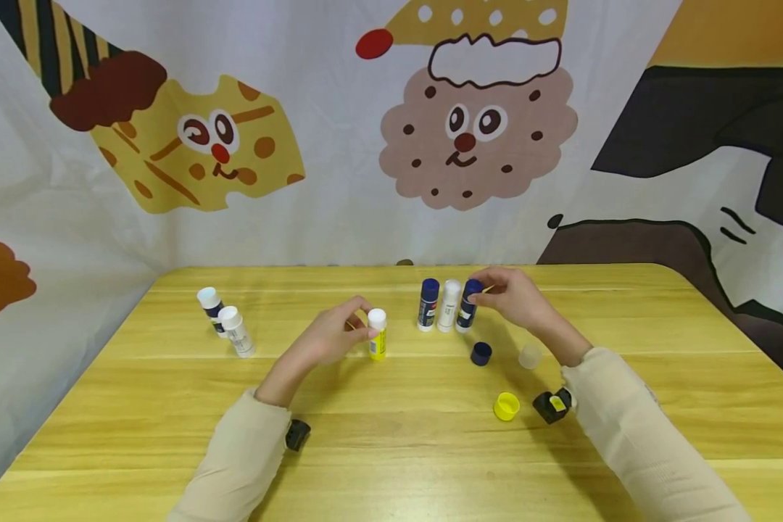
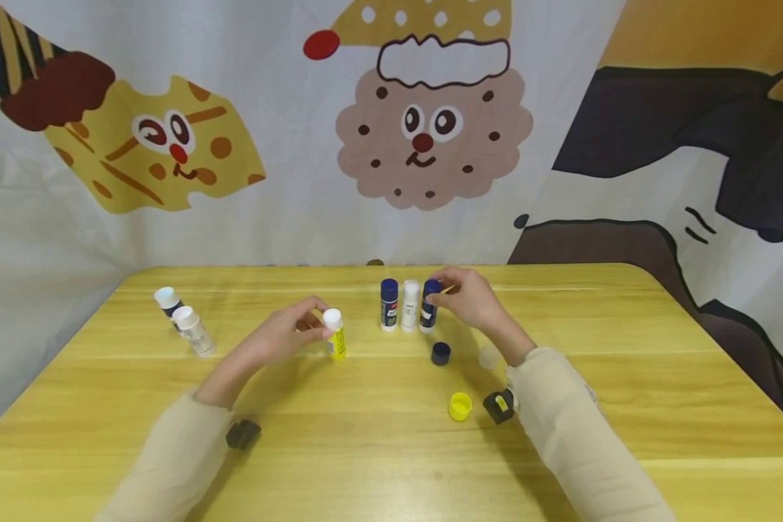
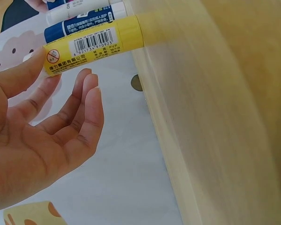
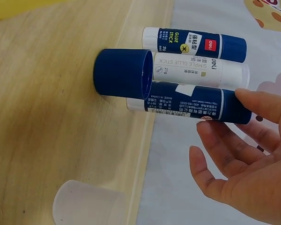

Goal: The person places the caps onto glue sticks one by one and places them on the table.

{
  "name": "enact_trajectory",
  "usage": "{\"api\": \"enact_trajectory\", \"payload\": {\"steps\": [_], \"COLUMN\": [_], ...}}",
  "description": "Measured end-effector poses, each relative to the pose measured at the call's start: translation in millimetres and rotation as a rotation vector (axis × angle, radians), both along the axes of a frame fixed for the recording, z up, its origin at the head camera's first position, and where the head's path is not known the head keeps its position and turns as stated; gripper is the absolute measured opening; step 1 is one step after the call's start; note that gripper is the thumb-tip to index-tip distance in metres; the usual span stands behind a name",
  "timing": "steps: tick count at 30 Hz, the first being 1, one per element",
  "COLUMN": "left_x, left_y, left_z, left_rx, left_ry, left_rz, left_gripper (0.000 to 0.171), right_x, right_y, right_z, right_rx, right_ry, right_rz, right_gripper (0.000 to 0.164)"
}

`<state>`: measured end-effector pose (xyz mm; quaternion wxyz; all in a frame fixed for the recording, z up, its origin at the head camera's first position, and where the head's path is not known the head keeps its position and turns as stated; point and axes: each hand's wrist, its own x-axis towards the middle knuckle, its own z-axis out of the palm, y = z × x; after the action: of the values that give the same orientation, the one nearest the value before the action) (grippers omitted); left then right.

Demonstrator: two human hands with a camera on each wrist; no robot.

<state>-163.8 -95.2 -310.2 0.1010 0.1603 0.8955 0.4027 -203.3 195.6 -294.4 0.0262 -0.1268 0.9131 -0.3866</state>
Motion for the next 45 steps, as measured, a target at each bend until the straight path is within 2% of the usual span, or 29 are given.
{"api": "enact_trajectory", "payload": {"steps": [8,18,23,32,45], "left_x": [-0.4,-1.0,-0.4,0.3,-1.1], "left_y": [0.5,0.5,0.1,0.8,1.0], "left_z": [0.8,1.2,0.9,1.9,1.0], "left_rx": [-0.006,-0.017,-0.009,-0.005,-0.024], "left_ry": [-0.007,-0.009,-0.007,-0.024,-0.008], "left_rz": [0.002,0.004,-0.004,0.010,0.011], "left_gripper": [0.019,0.019,0.019,0.019,0.020], "right_x": [2.7,13.5,19.8,29.0,42.1], "right_y": [3.3,12.3,16.2,20.0,29.4], "right_z": [1.7,11.6,13.4,11.0,1.8], "right_rx": [0.000,0.042,0.038,0.041,0.067], "right_ry": [-0.005,0.036,0.067,0.053,0.046], "right_rz": [0.010,0.017,0.055,0.133,0.213], "right_gripper": [0.043,0.040,0.034,0.027,0.023]}}
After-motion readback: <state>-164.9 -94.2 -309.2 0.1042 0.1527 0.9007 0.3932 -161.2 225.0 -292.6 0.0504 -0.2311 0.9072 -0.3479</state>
